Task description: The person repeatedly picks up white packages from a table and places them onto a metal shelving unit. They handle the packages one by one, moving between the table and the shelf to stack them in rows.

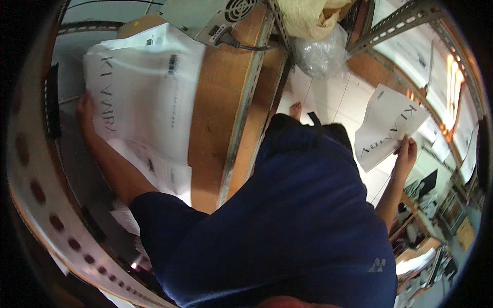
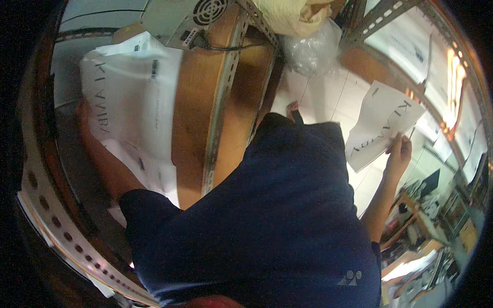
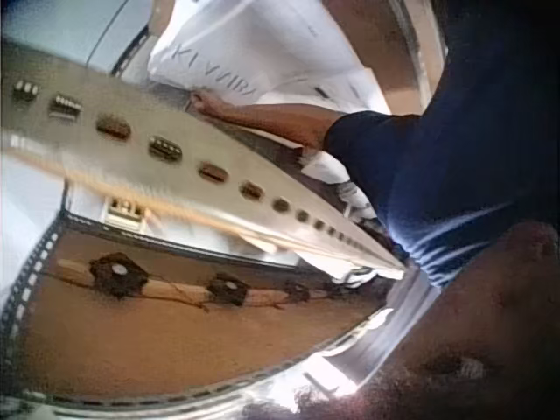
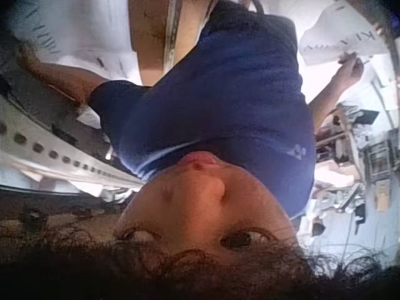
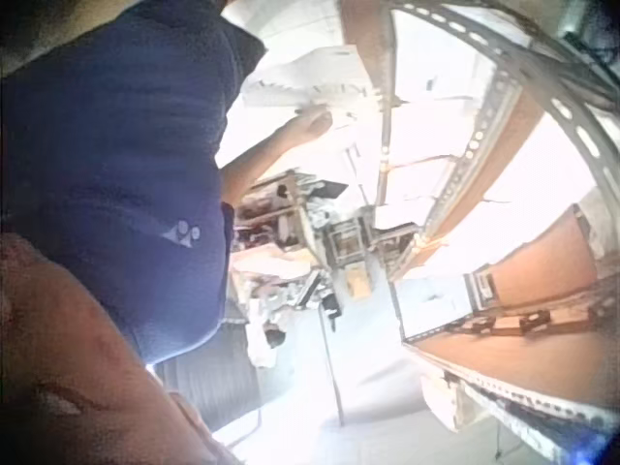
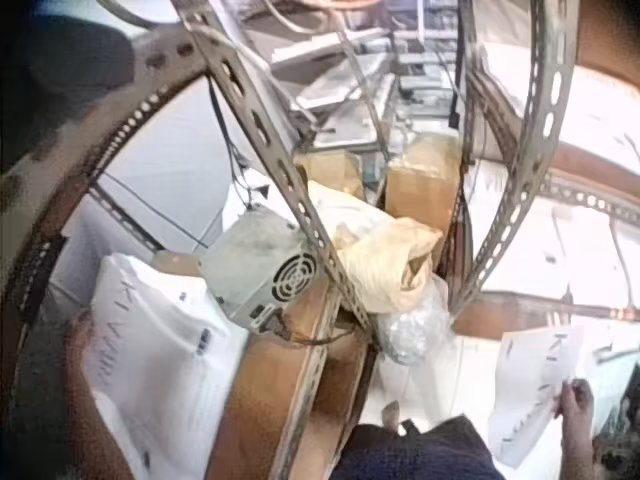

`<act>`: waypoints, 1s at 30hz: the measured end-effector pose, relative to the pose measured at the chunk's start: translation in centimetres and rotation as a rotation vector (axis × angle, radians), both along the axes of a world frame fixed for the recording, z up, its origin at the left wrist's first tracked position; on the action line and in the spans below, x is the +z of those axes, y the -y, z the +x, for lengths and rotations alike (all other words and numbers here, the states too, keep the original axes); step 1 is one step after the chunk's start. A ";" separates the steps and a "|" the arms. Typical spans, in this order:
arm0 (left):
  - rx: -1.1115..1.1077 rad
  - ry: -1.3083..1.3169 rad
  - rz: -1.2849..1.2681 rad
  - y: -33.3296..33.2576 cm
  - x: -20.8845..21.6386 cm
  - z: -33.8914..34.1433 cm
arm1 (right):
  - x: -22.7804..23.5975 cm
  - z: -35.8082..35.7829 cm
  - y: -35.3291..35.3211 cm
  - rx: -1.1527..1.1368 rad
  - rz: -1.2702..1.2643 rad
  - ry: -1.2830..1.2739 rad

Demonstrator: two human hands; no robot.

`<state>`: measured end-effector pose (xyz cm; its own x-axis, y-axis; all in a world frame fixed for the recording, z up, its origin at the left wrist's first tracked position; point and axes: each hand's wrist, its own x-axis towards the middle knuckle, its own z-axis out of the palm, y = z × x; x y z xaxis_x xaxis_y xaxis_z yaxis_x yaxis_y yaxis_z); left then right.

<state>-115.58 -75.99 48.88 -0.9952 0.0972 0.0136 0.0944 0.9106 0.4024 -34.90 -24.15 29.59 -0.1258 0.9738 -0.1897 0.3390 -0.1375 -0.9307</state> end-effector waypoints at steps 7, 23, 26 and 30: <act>-0.115 -0.153 0.059 -0.8 3.0 -6.4 | -0.4 -1.4 2.9 -0.162 -0.021 0.027; -1.140 -0.374 -0.167 -27.8 -6.1 8.7 | 1.2 -1.7 3.5 -0.230 0.005 0.023; -1.168 -0.317 -0.160 -28.3 -7.5 8.7 | 1.2 0.7 3.9 -0.269 0.033 -0.017; -1.234 -0.497 -0.102 -24.9 -8.8 9.0 | 0.7 5.3 5.6 -0.328 0.091 -0.106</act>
<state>-106.58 -51.13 40.08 -0.1472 0.9469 0.2858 0.9888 0.1475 0.0206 -29.57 -29.79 30.30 0.1820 0.9779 -0.1025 0.1916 -0.1375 -0.9718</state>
